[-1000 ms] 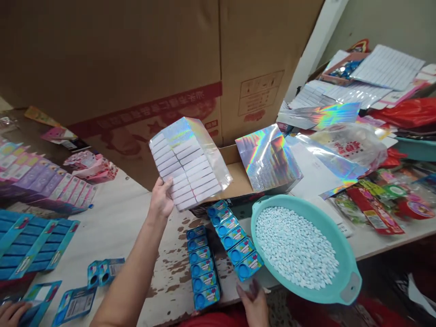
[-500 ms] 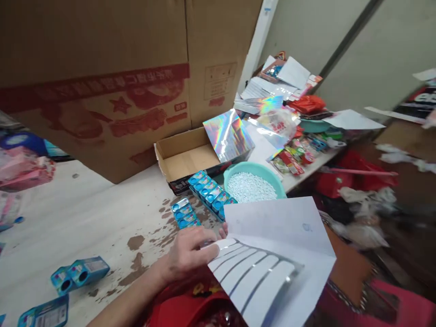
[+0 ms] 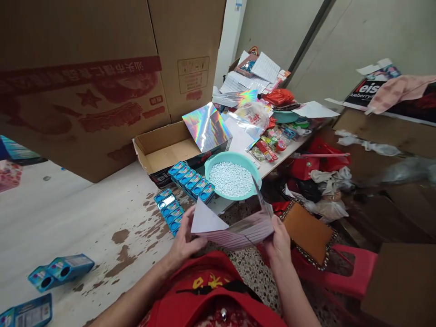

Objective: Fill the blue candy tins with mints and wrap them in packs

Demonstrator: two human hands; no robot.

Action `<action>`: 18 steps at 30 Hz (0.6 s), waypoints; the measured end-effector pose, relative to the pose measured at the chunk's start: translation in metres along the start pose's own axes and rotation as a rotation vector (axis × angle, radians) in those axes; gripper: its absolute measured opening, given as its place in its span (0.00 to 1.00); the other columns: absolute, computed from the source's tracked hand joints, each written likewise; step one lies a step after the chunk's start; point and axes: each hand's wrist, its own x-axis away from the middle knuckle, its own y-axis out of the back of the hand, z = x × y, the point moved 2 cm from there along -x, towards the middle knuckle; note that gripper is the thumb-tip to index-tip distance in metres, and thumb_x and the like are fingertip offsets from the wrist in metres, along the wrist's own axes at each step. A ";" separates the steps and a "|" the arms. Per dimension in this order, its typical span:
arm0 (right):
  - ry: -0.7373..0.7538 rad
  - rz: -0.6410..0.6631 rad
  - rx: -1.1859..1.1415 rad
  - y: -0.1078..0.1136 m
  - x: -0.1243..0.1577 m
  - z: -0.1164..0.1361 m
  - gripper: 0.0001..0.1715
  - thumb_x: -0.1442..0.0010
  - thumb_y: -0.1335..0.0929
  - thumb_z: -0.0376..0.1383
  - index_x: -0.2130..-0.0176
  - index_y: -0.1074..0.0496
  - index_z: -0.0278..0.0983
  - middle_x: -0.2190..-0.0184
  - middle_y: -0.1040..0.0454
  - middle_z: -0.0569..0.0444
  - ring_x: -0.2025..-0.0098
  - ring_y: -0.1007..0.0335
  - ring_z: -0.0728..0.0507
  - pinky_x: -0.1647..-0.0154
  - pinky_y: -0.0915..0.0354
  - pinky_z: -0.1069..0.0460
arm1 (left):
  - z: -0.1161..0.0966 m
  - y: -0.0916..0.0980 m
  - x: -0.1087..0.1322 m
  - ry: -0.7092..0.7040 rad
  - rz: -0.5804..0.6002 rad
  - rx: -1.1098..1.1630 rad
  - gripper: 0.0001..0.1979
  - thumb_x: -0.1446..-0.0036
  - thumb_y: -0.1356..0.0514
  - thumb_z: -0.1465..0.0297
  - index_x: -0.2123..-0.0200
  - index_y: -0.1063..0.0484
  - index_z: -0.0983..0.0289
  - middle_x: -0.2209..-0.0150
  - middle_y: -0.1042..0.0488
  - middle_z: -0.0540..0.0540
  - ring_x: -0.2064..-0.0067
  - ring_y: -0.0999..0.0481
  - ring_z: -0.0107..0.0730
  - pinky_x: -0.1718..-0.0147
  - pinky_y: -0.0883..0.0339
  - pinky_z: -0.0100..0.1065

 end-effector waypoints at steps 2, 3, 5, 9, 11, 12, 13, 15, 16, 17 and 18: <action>0.047 -0.103 0.048 0.028 -0.007 0.010 0.25 0.61 0.23 0.44 0.66 0.34 0.38 0.73 0.28 0.61 0.71 0.30 0.50 0.67 0.31 0.53 | -0.009 -0.003 -0.005 -0.066 -0.140 0.011 0.40 0.52 0.36 0.56 0.38 0.45 0.58 0.39 0.39 0.62 0.38 0.39 0.47 0.43 0.41 0.46; 0.072 -0.141 0.074 0.040 -0.009 0.015 0.26 0.61 0.23 0.44 0.66 0.35 0.38 0.73 0.29 0.61 0.71 0.30 0.50 0.67 0.31 0.53 | -0.015 -0.008 -0.009 -0.098 -0.183 -0.048 0.42 0.51 0.35 0.58 0.36 0.48 0.57 0.36 0.44 0.61 0.35 0.44 0.47 0.40 0.47 0.48; 0.111 -0.182 0.120 0.061 -0.014 0.023 0.27 0.62 0.23 0.45 0.65 0.35 0.38 0.72 0.29 0.61 0.71 0.30 0.50 0.67 0.31 0.54 | -0.023 -0.028 -0.016 -0.099 -0.147 -0.206 0.41 0.51 0.35 0.61 0.36 0.49 0.56 0.34 0.47 0.60 0.34 0.48 0.47 0.37 0.54 0.50; 0.123 -0.191 0.211 0.090 -0.021 0.027 0.31 0.65 0.24 0.48 0.65 0.34 0.38 0.70 0.28 0.59 0.70 0.29 0.49 0.67 0.31 0.53 | -0.019 -0.091 -0.022 0.002 0.163 -0.300 0.36 0.52 0.35 0.66 0.39 0.41 0.59 0.41 0.35 0.60 0.41 0.36 0.46 0.41 0.45 0.48; 0.096 -0.182 0.252 0.102 -0.023 0.025 0.33 0.67 0.23 0.50 0.65 0.35 0.37 0.71 0.28 0.58 0.72 0.29 0.49 0.69 0.31 0.53 | -0.008 -0.115 -0.020 0.030 0.178 -0.244 0.33 0.48 0.39 0.69 0.39 0.42 0.61 0.52 0.27 0.58 0.52 0.29 0.39 0.49 0.37 0.43; 0.080 -0.177 0.273 0.107 -0.024 0.024 0.34 0.68 0.23 0.50 0.65 0.35 0.37 0.72 0.28 0.58 0.73 0.29 0.49 0.71 0.31 0.53 | -0.003 -0.122 -0.017 0.042 0.159 -0.202 0.33 0.47 0.41 0.70 0.38 0.44 0.61 0.59 0.26 0.55 0.57 0.27 0.35 0.53 0.35 0.39; 0.063 -0.167 0.296 0.112 -0.025 0.022 0.35 0.69 0.23 0.50 0.65 0.35 0.37 0.73 0.28 0.59 0.74 0.30 0.49 0.72 0.32 0.54 | 0.003 -0.126 -0.014 0.054 0.135 -0.157 0.33 0.46 0.42 0.71 0.37 0.47 0.62 0.65 0.27 0.51 0.62 0.28 0.31 0.57 0.34 0.36; 0.031 -0.128 0.346 0.120 -0.027 0.019 0.36 0.69 0.23 0.50 0.63 0.35 0.37 0.76 0.29 0.61 0.75 0.30 0.49 0.74 0.34 0.55 | 0.012 -0.127 -0.007 0.075 0.105 -0.104 0.36 0.46 0.43 0.71 0.35 0.51 0.61 0.69 0.29 0.48 0.68 0.30 0.28 0.62 0.34 0.32; 0.014 -0.097 0.373 0.123 -0.027 0.017 0.36 0.69 0.23 0.49 0.63 0.35 0.37 0.77 0.29 0.61 0.76 0.31 0.49 0.74 0.34 0.55 | 0.016 -0.124 -0.002 0.083 0.102 -0.118 0.36 0.47 0.42 0.71 0.36 0.49 0.61 0.68 0.29 0.48 0.67 0.30 0.28 0.62 0.34 0.32; -0.004 -0.060 0.400 0.124 -0.027 0.014 0.35 0.68 0.24 0.49 0.63 0.34 0.37 0.77 0.29 0.61 0.76 0.31 0.49 0.74 0.34 0.55 | 0.019 -0.120 0.003 0.090 0.108 -0.160 0.32 0.48 0.41 0.70 0.38 0.43 0.61 0.67 0.27 0.50 0.66 0.30 0.28 0.61 0.34 0.32; -0.023 -0.019 0.428 0.124 -0.026 0.009 0.34 0.68 0.24 0.48 0.63 0.34 0.37 0.78 0.29 0.61 0.76 0.31 0.49 0.74 0.34 0.55 | 0.022 -0.114 0.008 0.098 0.121 -0.225 0.26 0.48 0.41 0.70 0.44 0.35 0.62 0.65 0.26 0.51 0.65 0.29 0.30 0.60 0.35 0.33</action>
